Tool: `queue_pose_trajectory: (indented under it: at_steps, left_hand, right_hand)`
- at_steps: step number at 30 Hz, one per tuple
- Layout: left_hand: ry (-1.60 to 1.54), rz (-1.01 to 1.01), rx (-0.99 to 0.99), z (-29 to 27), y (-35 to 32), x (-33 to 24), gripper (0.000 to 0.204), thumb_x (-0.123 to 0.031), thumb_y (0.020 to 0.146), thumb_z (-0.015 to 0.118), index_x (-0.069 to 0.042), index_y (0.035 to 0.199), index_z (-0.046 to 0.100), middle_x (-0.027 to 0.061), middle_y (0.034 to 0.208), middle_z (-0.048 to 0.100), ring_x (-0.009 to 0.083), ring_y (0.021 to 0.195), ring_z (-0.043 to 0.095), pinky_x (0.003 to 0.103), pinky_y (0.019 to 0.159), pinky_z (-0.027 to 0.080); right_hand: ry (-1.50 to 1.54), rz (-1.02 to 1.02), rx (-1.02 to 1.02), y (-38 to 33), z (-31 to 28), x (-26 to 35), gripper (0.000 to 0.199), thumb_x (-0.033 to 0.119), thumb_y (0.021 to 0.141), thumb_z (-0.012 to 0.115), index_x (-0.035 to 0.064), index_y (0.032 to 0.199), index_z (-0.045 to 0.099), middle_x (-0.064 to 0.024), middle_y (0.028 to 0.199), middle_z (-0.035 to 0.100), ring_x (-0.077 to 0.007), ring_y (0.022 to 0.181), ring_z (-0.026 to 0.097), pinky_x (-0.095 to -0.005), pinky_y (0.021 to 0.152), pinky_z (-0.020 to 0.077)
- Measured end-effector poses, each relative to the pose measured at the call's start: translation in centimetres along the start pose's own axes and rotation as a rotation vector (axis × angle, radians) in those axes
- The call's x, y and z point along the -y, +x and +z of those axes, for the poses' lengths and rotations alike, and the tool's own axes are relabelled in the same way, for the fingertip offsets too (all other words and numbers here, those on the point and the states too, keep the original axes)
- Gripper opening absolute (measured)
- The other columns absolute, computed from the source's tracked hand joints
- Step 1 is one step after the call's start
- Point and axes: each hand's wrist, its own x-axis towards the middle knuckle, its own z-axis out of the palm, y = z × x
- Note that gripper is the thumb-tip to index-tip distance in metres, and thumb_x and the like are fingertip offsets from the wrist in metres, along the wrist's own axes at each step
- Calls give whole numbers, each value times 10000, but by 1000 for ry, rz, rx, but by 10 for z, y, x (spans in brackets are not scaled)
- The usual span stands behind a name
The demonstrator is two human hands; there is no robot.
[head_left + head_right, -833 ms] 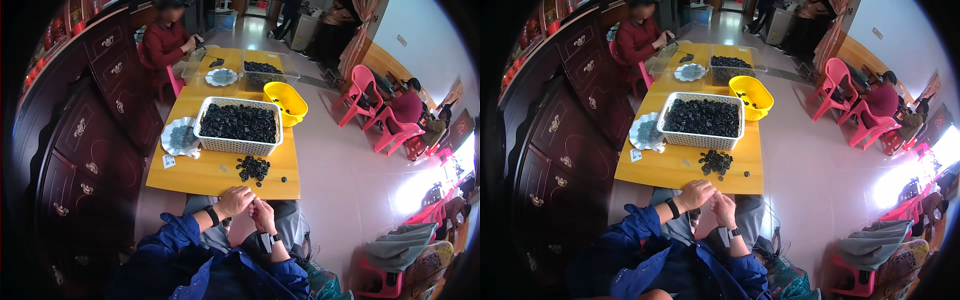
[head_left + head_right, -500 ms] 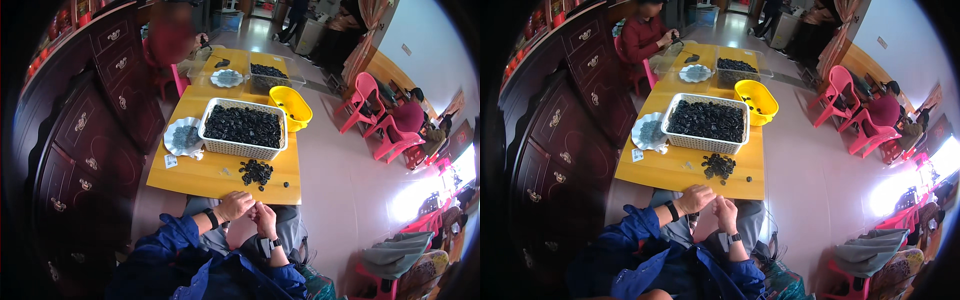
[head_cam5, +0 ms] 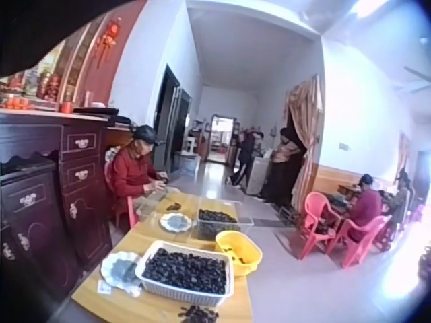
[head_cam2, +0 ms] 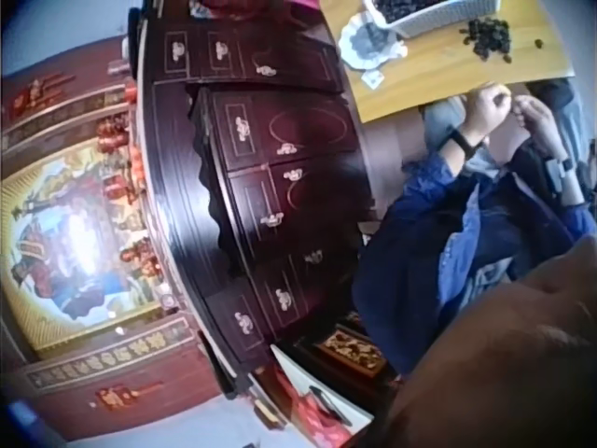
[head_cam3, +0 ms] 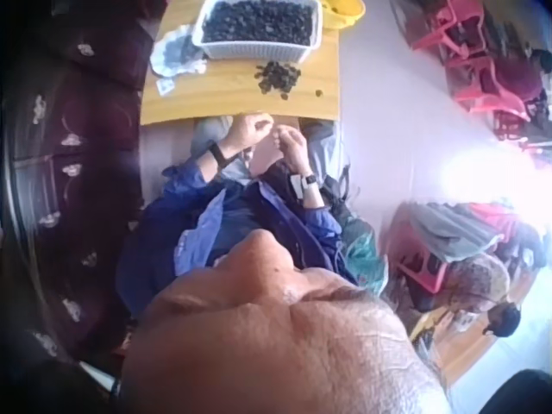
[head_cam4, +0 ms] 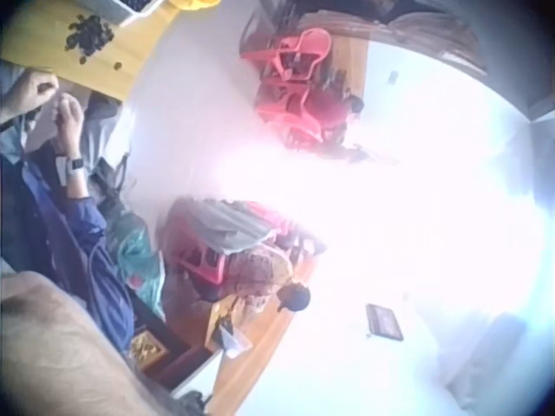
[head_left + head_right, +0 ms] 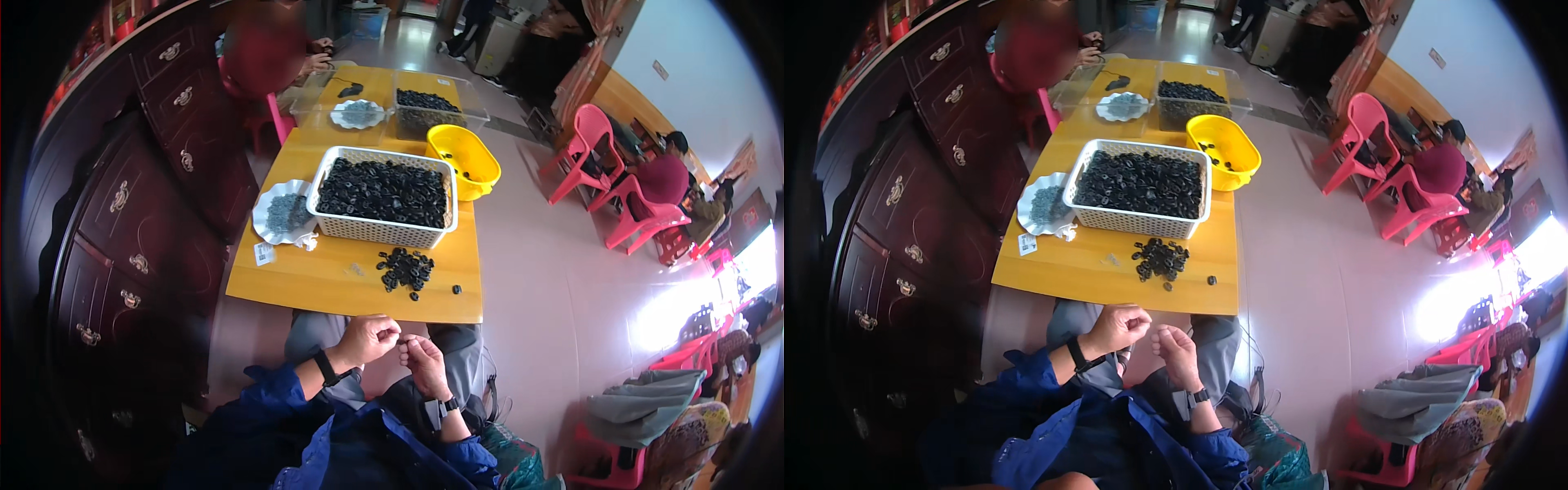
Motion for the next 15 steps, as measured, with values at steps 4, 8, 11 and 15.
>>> queue_pose_trajectory:
  at_steps: [4,8,11,15]
  left_hand:
    - [-120,-138,34,11,-3,-4,61,35,817,696,-24,828,688,4,702,631,62,590,557,232,527,427]
    - [-221,-231,60,22,1,-6,45,25,883,688,-14,899,705,-29,766,660,19,661,569,196,588,460]
    - [-238,-240,86,30,6,-8,56,20,904,685,-16,942,707,-27,772,657,26,674,572,195,615,470]
    - [-211,-257,107,37,11,-13,43,12,913,680,-14,938,705,-25,771,647,39,656,561,199,607,466]
  right_hand:
    - [-52,-40,-17,-1,-1,1,201,216,1069,501,40,1094,593,-71,938,691,-141,772,637,-275,729,531]
    - [53,-70,-30,-3,-2,13,190,211,1067,504,48,1108,593,-83,975,700,-139,787,643,-272,740,531]
    - [137,-58,-73,-2,-9,23,216,190,1038,562,27,1171,608,-19,957,650,-104,780,586,-243,722,490]
    - [278,-42,-88,1,-17,24,230,167,1029,576,19,1201,614,12,931,599,-92,781,557,-234,706,473]
